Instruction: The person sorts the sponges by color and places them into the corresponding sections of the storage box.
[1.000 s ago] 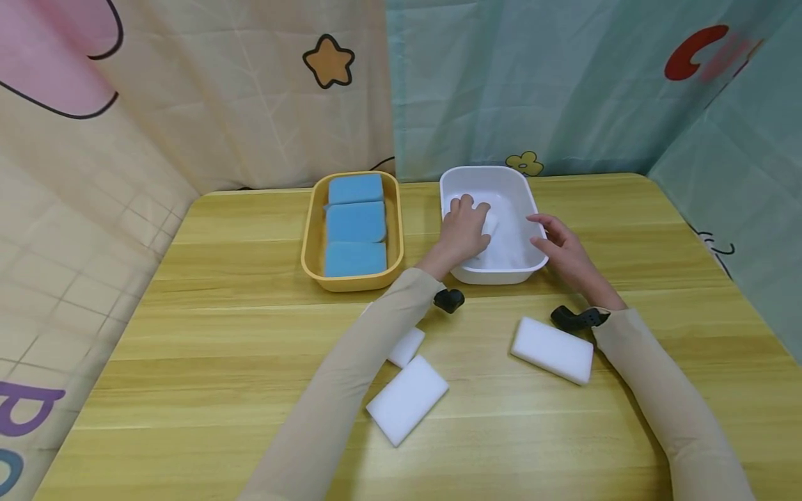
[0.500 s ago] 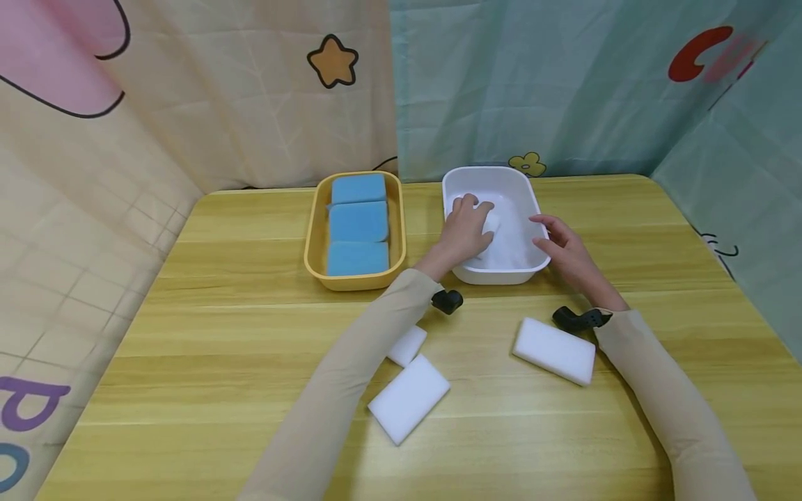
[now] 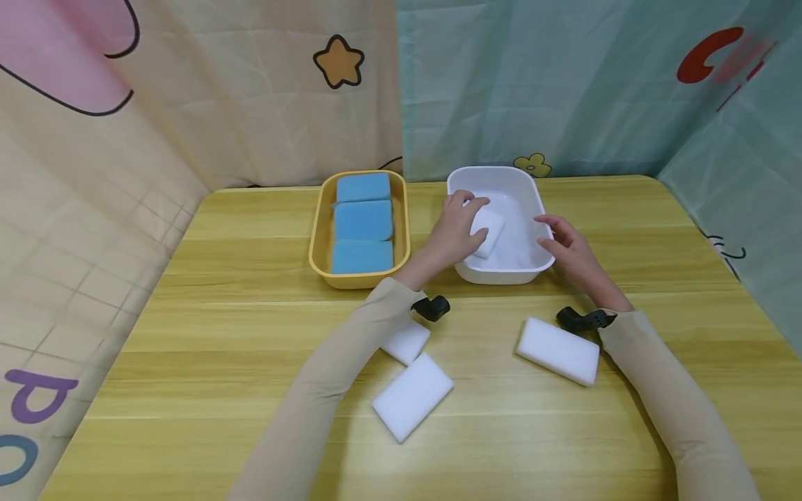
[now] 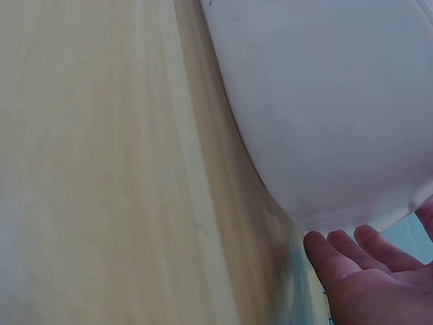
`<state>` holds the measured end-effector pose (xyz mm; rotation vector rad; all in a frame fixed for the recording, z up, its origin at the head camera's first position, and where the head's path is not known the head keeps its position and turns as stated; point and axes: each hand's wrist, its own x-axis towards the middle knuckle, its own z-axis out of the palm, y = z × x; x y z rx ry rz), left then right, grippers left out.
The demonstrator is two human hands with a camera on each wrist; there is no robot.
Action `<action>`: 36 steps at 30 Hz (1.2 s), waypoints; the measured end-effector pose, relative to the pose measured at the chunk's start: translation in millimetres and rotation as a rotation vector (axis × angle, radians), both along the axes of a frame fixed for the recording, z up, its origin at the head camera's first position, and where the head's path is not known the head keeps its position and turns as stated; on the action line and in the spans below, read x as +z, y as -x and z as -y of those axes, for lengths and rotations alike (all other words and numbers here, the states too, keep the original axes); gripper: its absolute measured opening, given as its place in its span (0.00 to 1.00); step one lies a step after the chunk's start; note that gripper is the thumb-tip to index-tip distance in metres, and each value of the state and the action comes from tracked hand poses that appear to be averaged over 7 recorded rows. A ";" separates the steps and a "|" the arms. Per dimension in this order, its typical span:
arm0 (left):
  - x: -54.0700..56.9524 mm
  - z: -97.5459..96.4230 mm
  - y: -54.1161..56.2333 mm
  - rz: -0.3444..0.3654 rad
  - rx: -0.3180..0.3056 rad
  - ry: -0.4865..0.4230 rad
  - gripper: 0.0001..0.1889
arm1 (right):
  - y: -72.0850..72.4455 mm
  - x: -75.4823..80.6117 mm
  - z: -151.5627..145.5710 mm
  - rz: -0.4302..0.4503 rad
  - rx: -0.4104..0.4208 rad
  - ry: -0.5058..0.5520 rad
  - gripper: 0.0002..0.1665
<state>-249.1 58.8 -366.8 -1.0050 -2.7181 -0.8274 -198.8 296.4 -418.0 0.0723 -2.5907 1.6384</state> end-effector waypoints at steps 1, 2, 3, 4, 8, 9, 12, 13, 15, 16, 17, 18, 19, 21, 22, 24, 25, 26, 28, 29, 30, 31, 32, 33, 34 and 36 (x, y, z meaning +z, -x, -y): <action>0.8 1.6 -0.8 -0.001 -0.006 -0.010 0.25 | -0.3 0.1 0.0 -0.001 0.002 0.002 0.28; 1.4 2.8 -1.3 -0.003 -0.010 -0.019 0.25 | -0.3 0.2 0.2 0.000 0.001 0.009 0.27; 2.2 4.2 -2.0 0.000 -0.014 -0.026 0.25 | 0.0 0.3 0.1 0.001 0.000 0.009 0.27; 2.9 5.4 -2.6 0.006 -0.015 -0.030 0.25 | 0.2 0.4 0.0 0.002 -0.001 0.006 0.27; 5.0 11.0 -5.4 0.045 -0.015 -0.026 0.26 | 1.2 0.8 -0.4 -0.002 0.002 0.006 0.27; 5.6 12.6 -6.3 0.056 -0.015 -0.025 0.26 | 1.3 1.0 -0.5 -0.002 0.001 0.000 0.27; 7.8 17.1 -9.3 0.079 -0.016 -0.017 0.26 | 1.1 1.7 0.1 0.002 -0.002 -0.001 0.27; 8.4 18.3 -10.2 0.085 -0.015 -0.017 0.26 | 1.0 1.9 0.3 0.003 -0.001 0.001 0.27; 9.4 20.7 -11.3 0.088 -0.013 -0.011 0.26 | 1.1 2.0 0.6 0.011 -0.008 0.000 0.28; 9.8 21.9 -11.9 0.090 -0.011 -0.009 0.26 | 1.1 1.9 0.7 0.012 -0.008 0.000 0.28; 10.0 23.0 -12.4 0.089 -0.013 -0.008 0.26 | 1.2 1.7 0.7 0.012 -0.007 -0.001 0.28; 10.2 24.2 -13.1 0.088 -0.014 -0.009 0.26 | 1.2 1.4 0.6 0.012 -0.007 0.000 0.28; 10.4 25.3 -13.8 0.090 -0.016 -0.013 0.26 | 1.1 0.9 0.5 0.011 -0.006 0.000 0.28; 10.6 27.5 -15.2 0.086 -0.026 -0.022 0.26 | 0.9 -0.3 0.0 0.009 -0.005 -0.001 0.28; 10.7 28.5 -16.0 0.083 -0.031 -0.027 0.26 | 1.0 -1.0 -0.8 0.001 0.000 -0.003 0.28; 10.6 30.4 -17.4 0.077 -0.042 -0.035 0.25 | 1.0 -2.3 -1.9 -0.009 0.007 -0.002 0.28; 10.5 31.3 -18.3 0.077 -0.046 -0.038 0.25 | 1.1 -3.0 -2.6 -0.015 0.010 -0.006 0.28; 10.6 32.3 -19.2 0.078 -0.048 -0.038 0.26 | 1.2 -3.6 -3.2 -0.020 0.012 -0.008 0.27; 10.4 34.3 -20.9 0.084 -0.052 -0.041 0.26 | 1.3 -4.6 -4.3 -0.029 0.020 -0.003 0.27; 10.3 35.3 -21.6 0.084 -0.053 -0.042 0.26 | 1.2 -4.7 -4.4 -0.029 0.022 0.003 0.27; 10.3 36.3 -22.5 0.086 -0.056 -0.044 0.26 | 0.8 -4.7 -4.3 -0.029 0.022 0.006 0.27; 10.2 37.3 -23.3 0.088 -0.058 -0.048 0.26 | 0.4 -4.6 -4.1 -0.029 0.024 0.013 0.27; 10.2 38.4 -24.0 0.084 -0.062 -0.049 0.26 | 0.0 -4.4 -3.7 -0.028 0.026 0.020 0.27; 10.2 39.4 -24.7 0.078 -0.068 -0.051 0.26 | -0.3 -4.1 -3.3 -0.028 0.028 0.024 0.27; 10.1 40.5 -25.4 0.072 -0.073 -0.054 0.26 | -0.5 -3.9 -2.9 -0.028 0.028 0.027 0.27; 10.0 42.7 -27.0 0.063 -0.082 -0.059 0.26 | -0.8 -3.5 -1.9 -0.031 0.031 0.029 0.27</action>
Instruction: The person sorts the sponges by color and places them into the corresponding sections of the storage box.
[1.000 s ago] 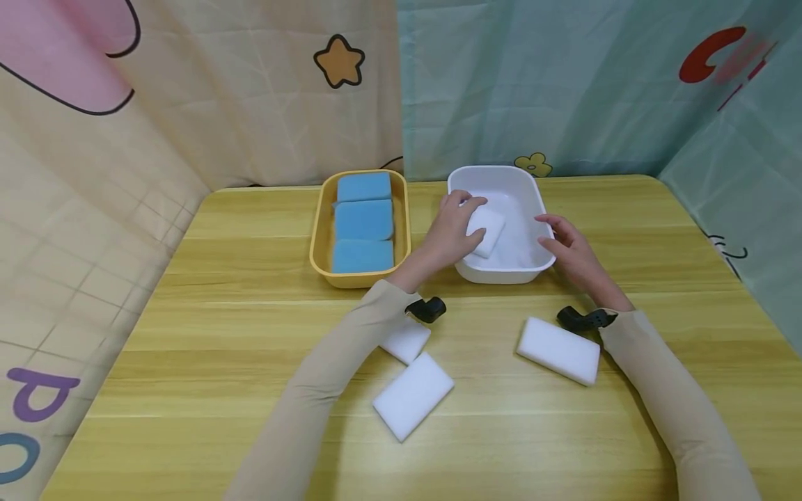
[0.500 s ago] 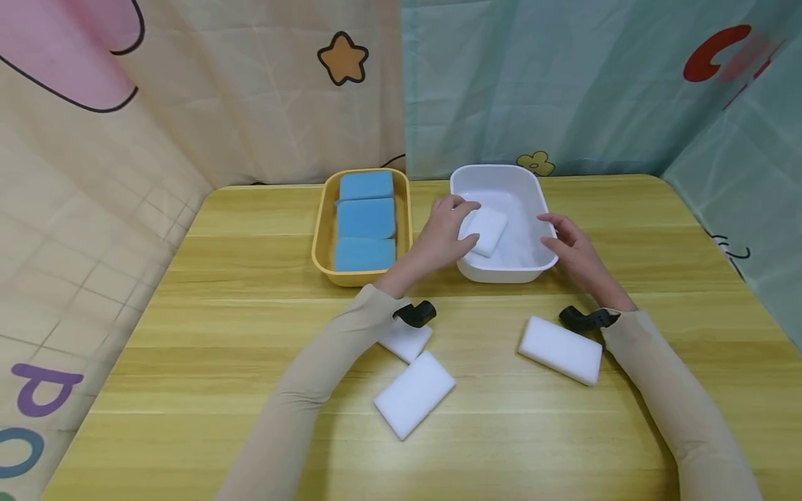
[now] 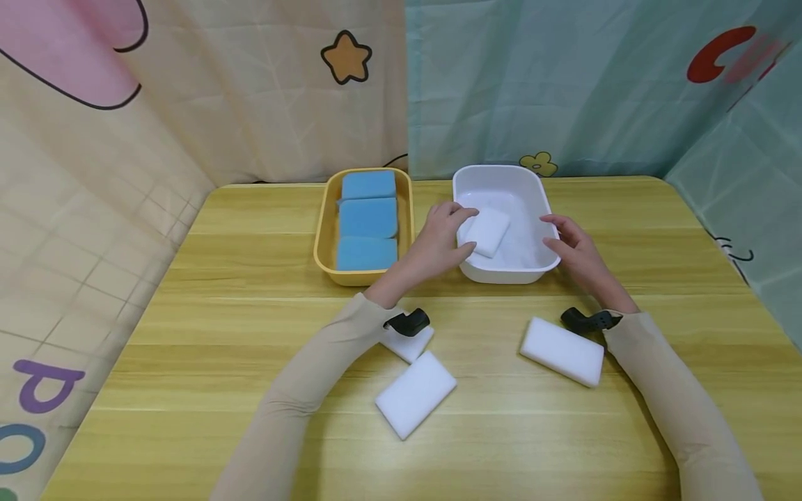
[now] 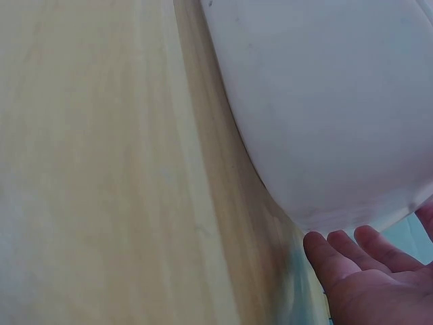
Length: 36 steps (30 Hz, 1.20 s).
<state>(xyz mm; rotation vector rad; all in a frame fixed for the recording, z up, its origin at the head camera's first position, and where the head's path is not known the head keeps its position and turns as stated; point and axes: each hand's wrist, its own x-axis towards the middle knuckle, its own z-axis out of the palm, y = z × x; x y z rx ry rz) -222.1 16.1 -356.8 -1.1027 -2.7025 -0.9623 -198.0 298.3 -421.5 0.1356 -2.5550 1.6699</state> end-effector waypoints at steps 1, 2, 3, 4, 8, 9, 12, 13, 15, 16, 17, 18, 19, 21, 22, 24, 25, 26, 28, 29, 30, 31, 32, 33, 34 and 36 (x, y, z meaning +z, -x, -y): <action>-0.1 1.2 -0.9 -0.004 -0.004 -0.002 0.27 | 0.2 -0.1 0.2 -0.005 0.004 0.003 0.27; -0.3 2.4 -1.7 -0.008 -0.006 -0.001 0.27 | 0.5 -0.2 0.4 -0.008 0.006 0.013 0.27; -0.5 3.7 -2.6 -0.009 -0.009 -0.003 0.27 | 0.7 -0.3 0.6 -0.012 0.010 0.021 0.26; -0.7 5.1 -3.4 -0.011 -0.011 -0.005 0.28 | 0.9 -0.5 0.6 -0.016 0.013 0.032 0.26; -2.7 12.3 -6.0 -0.029 0.001 0.002 0.28 | 2.0 -1.3 1.1 -0.027 0.027 0.059 0.25; -3.0 14.5 -6.8 -0.034 0.004 0.001 0.28 | 2.2 -1.5 1.2 -0.029 0.025 0.055 0.25; -3.3 22.5 -10.2 -0.033 0.005 -0.014 0.27 | 2.0 -1.7 1.5 -0.031 0.021 0.049 0.25; -3.4 25.5 -11.7 -0.031 0.002 -0.019 0.27 | 1.9 -1.8 1.6 -0.033 0.020 0.046 0.25; -3.3 31.0 -14.6 -0.029 -0.010 -0.026 0.26 | 1.1 -1.2 1.1 -0.034 0.015 0.051 0.24; -3.3 34.1 -16.2 -0.027 -0.014 -0.030 0.26 | 0.7 -0.9 1.0 -0.031 0.016 0.057 0.24; -3.5 37.0 -17.8 -0.029 -0.016 -0.031 0.26 | 0.3 -0.7 1.0 -0.031 0.016 0.057 0.24; -3.6 39.8 -19.3 -0.034 -0.018 -0.036 0.26 | 0.0 -0.5 1.0 -0.031 0.016 0.059 0.24; -3.8 42.5 -20.7 -0.041 -0.017 -0.040 0.26 | -0.1 -0.5 0.9 -0.031 0.016 0.063 0.23; -3.4 47.1 -23.4 -0.056 -0.014 -0.052 0.26 | -0.4 -0.3 0.6 -0.030 0.015 0.070 0.23; -3.4 49.2 -24.5 -0.063 -0.011 -0.060 0.26 | -0.6 -0.5 0.7 -0.029 0.016 0.075 0.22; -3.3 52.7 -26.4 -0.070 -0.009 -0.068 0.26 | -0.5 -1.1 0.3 -0.035 0.020 0.082 0.22; -3.4 54.2 -27.0 -0.071 -0.008 -0.069 0.26 | -0.6 -1.4 0.2 -0.036 0.020 0.086 0.22; -3.4 55.4 -27.6 -0.070 -0.007 -0.067 0.26 | -0.5 -1.6 0.1 -0.036 0.023 0.091 0.22; -3.9 57.6 -28.6 -0.062 -0.007 -0.062 0.26 | -0.4 -2.3 -0.3 -0.039 0.029 0.095 0.22; -4.3 58.8 -29.2 -0.059 -0.009 -0.061 0.26 | -0.3 -2.7 -0.5 -0.041 0.031 0.095 0.22; -4.7 60.0 -29.7 -0.056 -0.010 -0.060 0.26 | -0.3 -2.9 -0.3 -0.041 0.035 0.106 0.22; -5.0 60.9 -30.3 -0.053 -0.013 -0.062 0.26 | -0.2 -3.2 -0.2 -0.044 0.038 0.113 0.22; -5.3 61.9 -31.0 -0.050 -0.015 -0.063 0.26 | -0.1 -3.3 0.0 -0.045 0.040 0.117 0.21; -5.4 62.9 -31.8 -0.047 -0.018 -0.065 0.26 | -0.1 -3.1 0.3 -0.044 0.038 0.113 0.22; -5.6 64.0 -32.9 -0.043 -0.022 -0.068 0.26 | 0.0 -3.0 0.6 -0.046 0.038 0.113 0.22; -5.5 66.2 -35.3 -0.040 -0.025 -0.068 0.26 | 0.1 -2.1 1.0 -0.040 0.035 0.099 0.23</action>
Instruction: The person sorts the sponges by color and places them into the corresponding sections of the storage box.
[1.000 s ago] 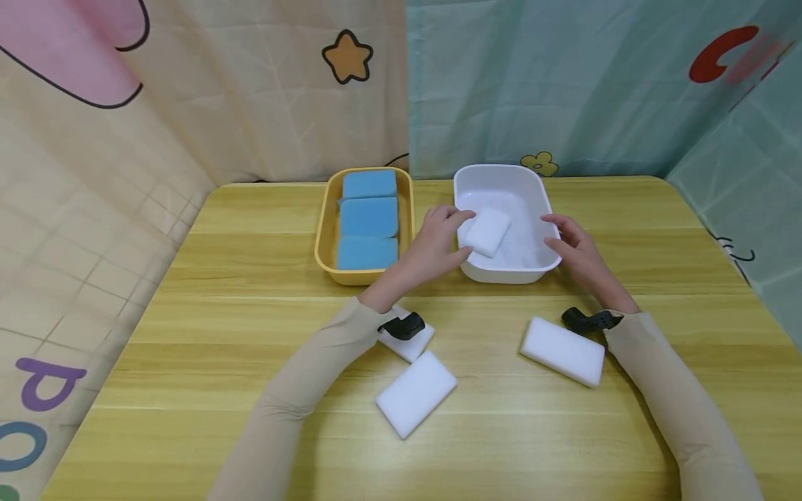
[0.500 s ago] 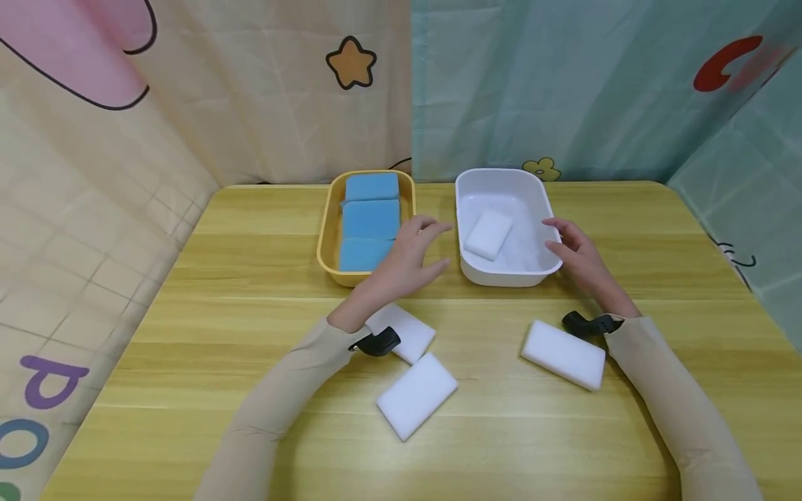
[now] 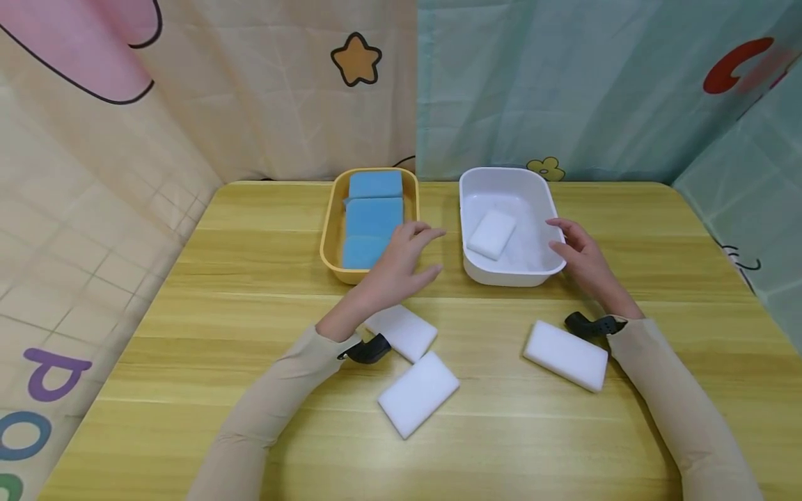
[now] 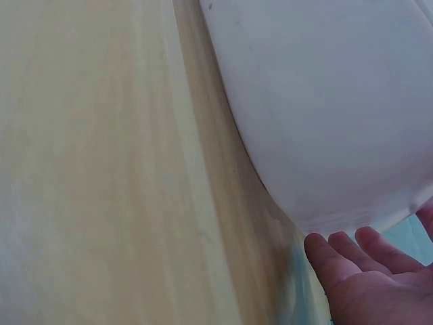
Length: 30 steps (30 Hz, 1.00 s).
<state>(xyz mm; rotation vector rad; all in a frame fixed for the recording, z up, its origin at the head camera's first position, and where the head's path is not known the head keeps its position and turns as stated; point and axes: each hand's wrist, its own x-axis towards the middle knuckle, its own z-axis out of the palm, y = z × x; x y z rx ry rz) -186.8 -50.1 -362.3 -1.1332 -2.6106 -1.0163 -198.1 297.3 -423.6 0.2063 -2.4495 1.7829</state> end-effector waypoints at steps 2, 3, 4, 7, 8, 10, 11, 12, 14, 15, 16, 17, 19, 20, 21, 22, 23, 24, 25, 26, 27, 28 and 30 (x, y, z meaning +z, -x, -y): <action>-0.6 1.6 -2.2 0.000 -0.005 0.001 0.26 | 0.3 1.0 -0.5 0.012 -0.010 -0.039 0.24; -1.0 2.4 -3.5 -0.001 -0.008 0.003 0.26 | 0.5 1.3 -1.0 0.017 -0.015 -0.057 0.25; -1.7 3.2 -4.7 -0.002 -0.010 0.003 0.26 | 0.6 1.3 -1.6 0.020 -0.018 -0.070 0.25; -4.1 4.8 -7.1 -0.012 -0.017 0.004 0.26 | 1.4 0.9 -2.9 0.028 -0.031 -0.107 0.26; -4.7 5.3 -7.8 -0.014 -0.019 0.003 0.26 | 1.7 0.5 -3.4 0.028 -0.033 -0.110 0.27; -6.2 6.4 -8.4 -0.015 -0.024 -0.005 0.25 | 2.1 -0.3 -4.1 0.028 -0.037 -0.114 0.27; -7.0 7.1 -8.6 -0.015 -0.027 -0.007 0.25 | 2.3 -0.7 -4.5 0.028 -0.039 -0.114 0.27; -8.2 7.9 -8.7 -0.016 -0.029 -0.009 0.25 | 2.5 -1.2 -4.9 0.029 -0.038 -0.112 0.27; -11.2 10.0 -8.8 -0.019 -0.029 -0.007 0.24 | 2.4 -1.9 -5.2 0.030 -0.038 -0.113 0.27; -12.6 11.3 -9.4 -0.017 -0.030 -0.006 0.24 | 2.3 -2.0 -5.3 0.032 -0.039 -0.115 0.27; -13.9 12.8 -9.9 -0.019 -0.030 -0.002 0.24 | 2.3 -2.1 -5.4 0.032 -0.039 -0.118 0.27; -15.4 14.2 -10.5 -0.022 -0.032 0.001 0.23 | 2.1 -2.1 -5.2 0.035 -0.040 -0.118 0.27; -17.6 16.9 -12.5 -0.024 -0.041 0.006 0.23 | 1.9 -1.6 -4.8 0.036 -0.041 -0.123 0.27; -18.4 18.1 -13.6 -0.024 -0.047 0.007 0.23 | 1.8 -1.2 -4.9 0.040 -0.042 -0.124 0.27; -19.1 19.2 -14.8 -0.024 -0.053 0.006 0.23 | 1.6 -0.7 -4.8 0.044 -0.046 -0.128 0.27; -20.1 20.0 -15.7 -0.028 -0.058 0.007 0.22 | 1.6 -0.2 -5.2 0.044 -0.044 -0.129 0.27; -21.0 20.6 -16.7 -0.033 -0.063 0.007 0.22 | 1.4 0.4 -5.2 0.048 -0.045 -0.127 0.27; -21.4 21.2 -17.8 -0.032 -0.067 0.006 0.22 | 1.3 0.9 -5.5 0.049 -0.045 -0.127 0.27; -22.1 21.6 -18.6 -0.033 -0.070 0.007 0.22 | 1.2 1.3 -5.6 0.052 -0.046 -0.122 0.26; -22.8 21.6 -19.2 -0.032 -0.076 0.007 0.22 | 1.0 1.5 -5.8 0.052 -0.045 -0.119 0.26; -23.5 21.6 -19.8 -0.030 -0.082 0.009 0.21 | 0.8 1.8 -5.9 0.050 -0.046 -0.119 0.26; -24.1 21.5 -20.4 -0.025 -0.090 0.012 0.21 | 1.0 1.8 -6.4 0.048 -0.045 -0.113 0.26; -25.7 21.4 -21.1 -0.016 -0.105 0.020 0.21 | 1.0 1.9 -6.6 0.040 -0.044 -0.109 0.26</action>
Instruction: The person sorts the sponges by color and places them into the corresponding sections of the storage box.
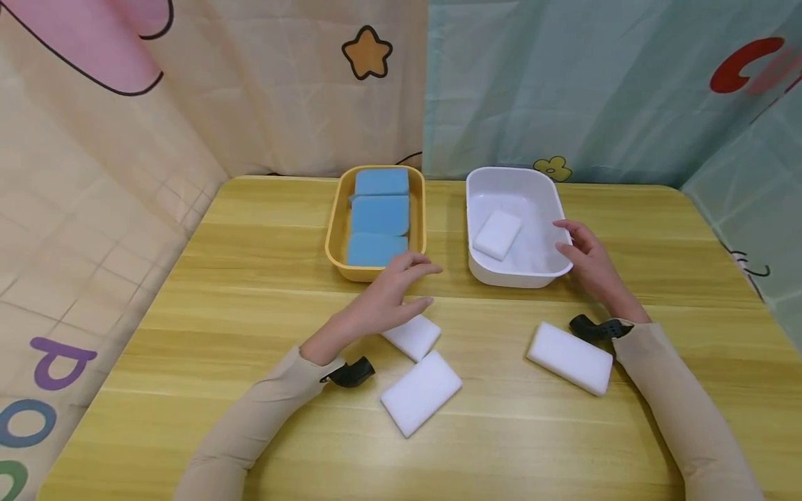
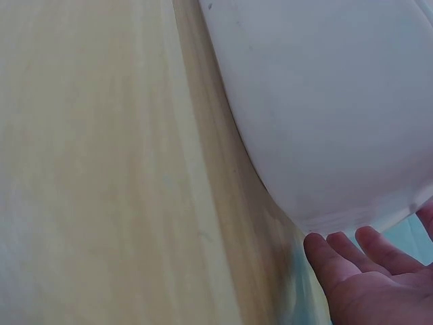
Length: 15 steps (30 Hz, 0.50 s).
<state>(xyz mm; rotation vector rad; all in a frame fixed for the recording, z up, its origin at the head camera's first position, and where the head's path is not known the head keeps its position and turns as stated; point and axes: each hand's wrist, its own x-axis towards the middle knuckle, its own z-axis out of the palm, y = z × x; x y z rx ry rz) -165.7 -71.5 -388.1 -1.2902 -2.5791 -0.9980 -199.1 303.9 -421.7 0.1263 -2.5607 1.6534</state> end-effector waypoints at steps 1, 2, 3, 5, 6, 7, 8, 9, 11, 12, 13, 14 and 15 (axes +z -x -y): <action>-0.5 0.0 -0.4 0.005 -0.008 0.005 0.21 | 0.3 0.1 0.1 -0.003 0.001 0.005 0.26; -0.9 0.1 -1.1 0.014 -0.016 0.007 0.21 | 0.7 0.0 0.1 -0.004 0.002 0.005 0.26; -1.5 0.3 -1.7 0.020 -0.022 0.009 0.21 | 0.9 0.3 0.4 -0.001 0.000 0.008 0.26; -3.6 0.8 -3.0 0.031 -0.032 0.020 0.21 | 0.9 0.4 0.7 0.006 -0.002 -0.005 0.27; -5.1 1.0 -3.6 0.036 -0.038 0.032 0.21 | 0.6 0.4 0.6 0.013 -0.006 -0.012 0.27; -6.5 1.3 -4.4 0.043 -0.043 0.046 0.21 | 0.1 0.5 0.3 0.019 -0.010 -0.020 0.27; -8.0 1.9 -5.0 0.050 -0.049 0.060 0.21 | -0.6 0.5 -0.1 0.019 -0.011 -0.031 0.27; -9.9 2.6 -5.3 0.055 -0.053 0.078 0.21 | -1.6 0.6 -0.5 0.017 -0.009 -0.035 0.27; -13.3 4.7 -5.6 0.064 -0.061 0.112 0.22 | -2.9 0.6 -1.5 0.014 -0.006 -0.037 0.27; -14.5 6.2 -5.5 0.076 -0.063 0.128 0.22 | -3.0 0.8 -1.8 0.011 -0.003 -0.030 0.27; -15.5 7.9 -5.2 0.086 -0.064 0.138 0.22 | -2.9 1.1 -1.7 0.011 -0.001 -0.027 0.27; -16.5 9.8 -4.8 0.091 -0.066 0.149 0.21 | -2.5 1.5 -1.3 0.011 -0.002 -0.030 0.27; -17.7 11.8 -4.2 0.095 -0.068 0.162 0.21 | -1.8 1.8 -1.1 0.015 -0.005 -0.033 0.27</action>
